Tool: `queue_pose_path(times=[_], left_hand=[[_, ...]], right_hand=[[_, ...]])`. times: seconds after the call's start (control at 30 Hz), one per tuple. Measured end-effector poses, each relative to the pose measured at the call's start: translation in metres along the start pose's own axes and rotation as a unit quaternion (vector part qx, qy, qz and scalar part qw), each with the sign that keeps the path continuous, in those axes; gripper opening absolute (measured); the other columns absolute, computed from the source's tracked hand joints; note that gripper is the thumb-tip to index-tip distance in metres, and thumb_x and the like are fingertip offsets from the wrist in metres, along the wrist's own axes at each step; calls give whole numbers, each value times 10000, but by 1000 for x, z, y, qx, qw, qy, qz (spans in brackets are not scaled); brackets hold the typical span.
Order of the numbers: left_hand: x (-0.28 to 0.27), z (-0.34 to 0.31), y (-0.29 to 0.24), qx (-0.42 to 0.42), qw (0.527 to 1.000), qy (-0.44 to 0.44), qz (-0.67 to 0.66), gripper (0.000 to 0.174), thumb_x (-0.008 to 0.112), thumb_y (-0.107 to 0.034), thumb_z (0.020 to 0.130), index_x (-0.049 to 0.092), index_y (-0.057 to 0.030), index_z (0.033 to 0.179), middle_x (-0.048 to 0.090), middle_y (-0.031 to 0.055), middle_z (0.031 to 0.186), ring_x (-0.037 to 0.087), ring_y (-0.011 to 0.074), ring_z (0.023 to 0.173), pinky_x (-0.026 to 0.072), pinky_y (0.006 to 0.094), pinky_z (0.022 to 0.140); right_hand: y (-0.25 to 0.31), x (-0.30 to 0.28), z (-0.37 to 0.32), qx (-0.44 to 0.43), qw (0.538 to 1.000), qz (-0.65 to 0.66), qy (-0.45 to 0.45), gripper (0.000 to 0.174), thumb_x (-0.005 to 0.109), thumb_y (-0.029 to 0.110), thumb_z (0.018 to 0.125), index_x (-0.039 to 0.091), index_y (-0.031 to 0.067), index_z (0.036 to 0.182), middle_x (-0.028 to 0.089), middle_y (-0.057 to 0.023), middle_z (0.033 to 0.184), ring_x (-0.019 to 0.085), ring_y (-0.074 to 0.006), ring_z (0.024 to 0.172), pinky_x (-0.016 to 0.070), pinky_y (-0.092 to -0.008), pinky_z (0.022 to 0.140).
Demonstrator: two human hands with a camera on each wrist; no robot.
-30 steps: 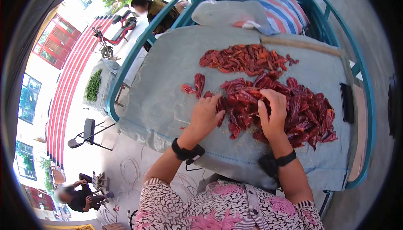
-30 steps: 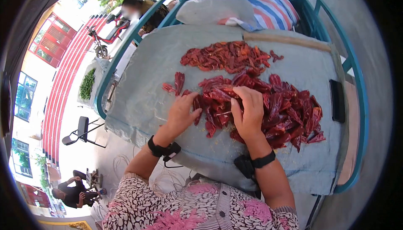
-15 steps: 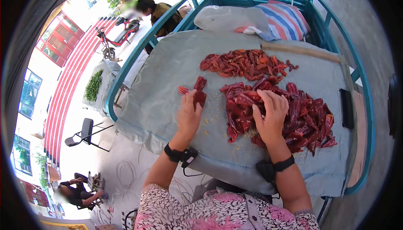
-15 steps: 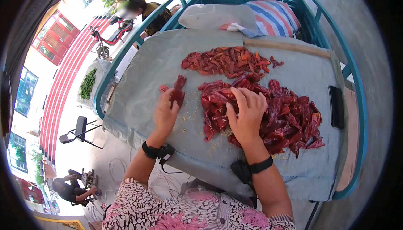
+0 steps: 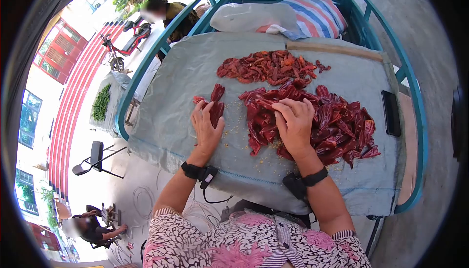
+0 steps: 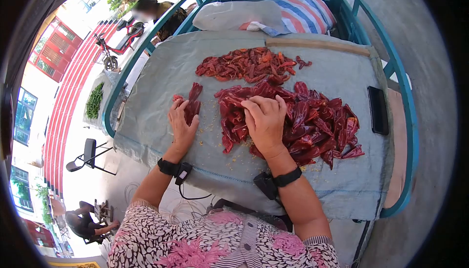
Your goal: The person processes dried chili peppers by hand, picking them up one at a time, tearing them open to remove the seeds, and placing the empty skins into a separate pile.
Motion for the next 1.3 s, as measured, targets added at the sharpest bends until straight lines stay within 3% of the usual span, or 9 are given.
queue_pose_path(times=[0.3,0.4,0.53,0.87,1.1,1.3], left_hand=[[-8,0,-36,82,994,38,64,676,769,-205,793,545,-146,1428,419,155,1538,361,384,1434,230,520,1176],[-7,0,-36,92,993,41,58,667,765,-232,803,545,-136,1426,431,155,1530,368,385,1430,227,518,1179],[-10,-1,-36,121,991,37,49,680,697,-377,893,505,-86,1476,457,172,1526,392,378,1431,223,515,1187],[-16,-8,-44,201,979,30,12,726,642,-448,969,437,-46,1538,468,140,1555,381,367,1456,238,514,1190],[-9,-10,-47,223,973,53,0,416,585,-450,1008,692,-230,1343,472,117,1530,379,364,1435,263,519,1180],[3,-12,-45,258,962,89,-14,362,605,-474,989,766,-214,1183,456,113,1543,366,375,1439,262,540,1192]], right_hand=[[2,2,0,5,1000,8,5,270,741,114,878,710,176,1139,667,6,1105,621,-219,1069,340,-551,1137],[7,-7,3,-7,999,30,-38,261,736,110,888,705,168,1140,674,7,1094,628,-216,1042,354,-537,1125],[16,-15,3,-48,995,59,-67,250,731,103,899,695,155,1141,676,7,1097,634,-214,1020,378,-519,1107],[46,10,-2,-160,979,118,51,173,714,94,906,659,125,1067,685,-31,981,650,-235,966,436,-460,1056],[56,23,-9,-196,970,118,85,140,696,96,919,641,117,1046,680,-57,944,647,-259,951,448,-431,1001],[56,25,-11,-212,970,97,66,132,705,110,911,642,120,1028,674,-56,919,640,-254,921,453,-409,968]])
Point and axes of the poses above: each hand's wrist, its own z-axis towards the middle knuckle, its own x-axis out of the palm, y = z × x, the point moved 7 cm from there along z, towards the middle knuckle
